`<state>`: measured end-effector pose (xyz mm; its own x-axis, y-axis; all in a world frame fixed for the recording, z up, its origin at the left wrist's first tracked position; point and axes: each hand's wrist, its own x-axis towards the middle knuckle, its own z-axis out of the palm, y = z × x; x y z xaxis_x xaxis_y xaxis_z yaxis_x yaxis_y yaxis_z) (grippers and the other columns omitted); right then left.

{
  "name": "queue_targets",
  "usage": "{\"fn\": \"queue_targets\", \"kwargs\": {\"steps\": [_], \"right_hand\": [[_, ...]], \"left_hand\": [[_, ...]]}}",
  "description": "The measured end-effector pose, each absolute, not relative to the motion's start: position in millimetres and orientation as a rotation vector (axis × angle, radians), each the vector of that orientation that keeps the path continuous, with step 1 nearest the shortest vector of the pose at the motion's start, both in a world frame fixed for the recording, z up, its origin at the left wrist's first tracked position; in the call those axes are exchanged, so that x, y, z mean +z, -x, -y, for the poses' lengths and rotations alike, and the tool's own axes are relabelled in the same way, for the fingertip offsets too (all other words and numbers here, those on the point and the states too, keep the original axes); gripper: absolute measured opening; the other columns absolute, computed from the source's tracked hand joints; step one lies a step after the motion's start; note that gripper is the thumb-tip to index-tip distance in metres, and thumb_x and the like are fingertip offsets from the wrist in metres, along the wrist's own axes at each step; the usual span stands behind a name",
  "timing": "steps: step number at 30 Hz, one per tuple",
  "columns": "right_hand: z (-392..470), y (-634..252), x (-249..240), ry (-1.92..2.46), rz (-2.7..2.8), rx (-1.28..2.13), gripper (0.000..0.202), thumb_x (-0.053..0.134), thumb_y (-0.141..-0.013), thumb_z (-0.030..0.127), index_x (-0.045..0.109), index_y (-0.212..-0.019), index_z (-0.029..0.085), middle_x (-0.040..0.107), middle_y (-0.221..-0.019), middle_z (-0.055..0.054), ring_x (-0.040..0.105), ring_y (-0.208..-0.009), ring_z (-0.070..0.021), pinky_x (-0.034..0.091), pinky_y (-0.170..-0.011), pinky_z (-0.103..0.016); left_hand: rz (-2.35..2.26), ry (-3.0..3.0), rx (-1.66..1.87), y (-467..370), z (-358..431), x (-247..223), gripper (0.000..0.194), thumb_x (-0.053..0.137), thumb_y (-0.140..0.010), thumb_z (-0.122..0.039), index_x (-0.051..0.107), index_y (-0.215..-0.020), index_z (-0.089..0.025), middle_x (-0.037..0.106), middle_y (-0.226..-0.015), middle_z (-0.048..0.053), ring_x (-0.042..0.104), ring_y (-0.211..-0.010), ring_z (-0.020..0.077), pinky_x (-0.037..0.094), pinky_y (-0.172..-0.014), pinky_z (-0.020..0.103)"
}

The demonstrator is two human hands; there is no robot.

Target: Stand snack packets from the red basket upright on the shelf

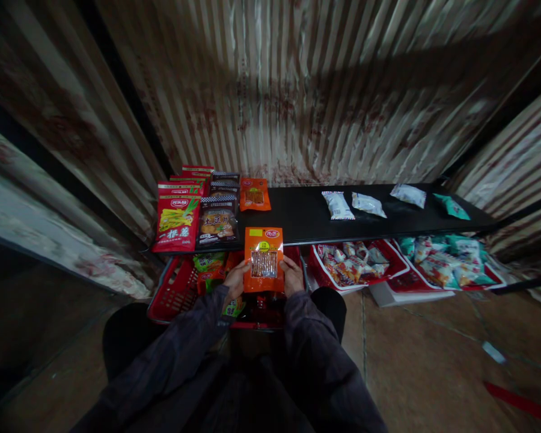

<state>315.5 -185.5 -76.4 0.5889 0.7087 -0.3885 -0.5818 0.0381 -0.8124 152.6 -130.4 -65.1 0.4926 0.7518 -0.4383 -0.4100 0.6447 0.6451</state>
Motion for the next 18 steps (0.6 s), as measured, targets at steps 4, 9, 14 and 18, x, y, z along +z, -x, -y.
{"fn": "queue_targets", "kwargs": {"steps": [4,9,14,18], "right_hand": [[190.2,-316.3,-82.9,1.176,0.182,0.988,0.035,0.079,-0.055,0.021,0.071,-0.089,0.019,0.076,-0.072,-0.001,0.072,-0.065,-0.0217,0.06,-0.062,-0.034],[198.9,-314.5,-87.6,1.159,0.275,1.035,0.043,0.081,-0.053,0.025,0.071,-0.094,0.019,0.076,-0.073,-0.001,0.072,-0.067,-0.0211,0.06,-0.067,-0.035],[202.2,-313.5,-87.5,1.164,0.303,1.047,0.044,0.08,-0.051,0.024,0.072,-0.094,0.019,0.076,-0.072,-0.001,0.072,-0.07,-0.0228,0.059,-0.068,-0.037],[201.3,-312.4,-89.4,1.168,0.326,1.023,0.042,0.078,-0.052,0.026,0.071,-0.093,0.021,0.076,-0.073,0.0,0.072,-0.072,-0.0224,0.058,-0.07,-0.037]], "left_hand": [[-0.756,-0.514,0.724,-154.8,126.4,-63.6,0.021,0.071,-0.076,-0.012,0.07,-0.096,-0.016,0.074,-0.091,0.007,0.071,-0.094,0.0227,0.053,-0.095,0.04],[-0.783,-0.492,0.753,-161.2,121.4,-63.4,0.019,0.07,-0.077,-0.011,0.069,-0.095,-0.015,0.074,-0.09,0.008,0.071,-0.097,0.025,0.053,-0.096,0.042],[-0.792,-0.495,0.776,-167.6,118.2,-70.1,0.024,0.071,-0.078,-0.017,0.068,-0.102,-0.015,0.075,-0.095,0.01,0.072,-0.097,0.0258,0.054,-0.095,0.043],[-0.784,-0.475,0.744,-166.2,117.7,-66.5,0.023,0.072,-0.079,-0.017,0.068,-0.102,-0.015,0.075,-0.097,0.01,0.072,-0.096,0.0249,0.054,-0.095,0.042]]}}
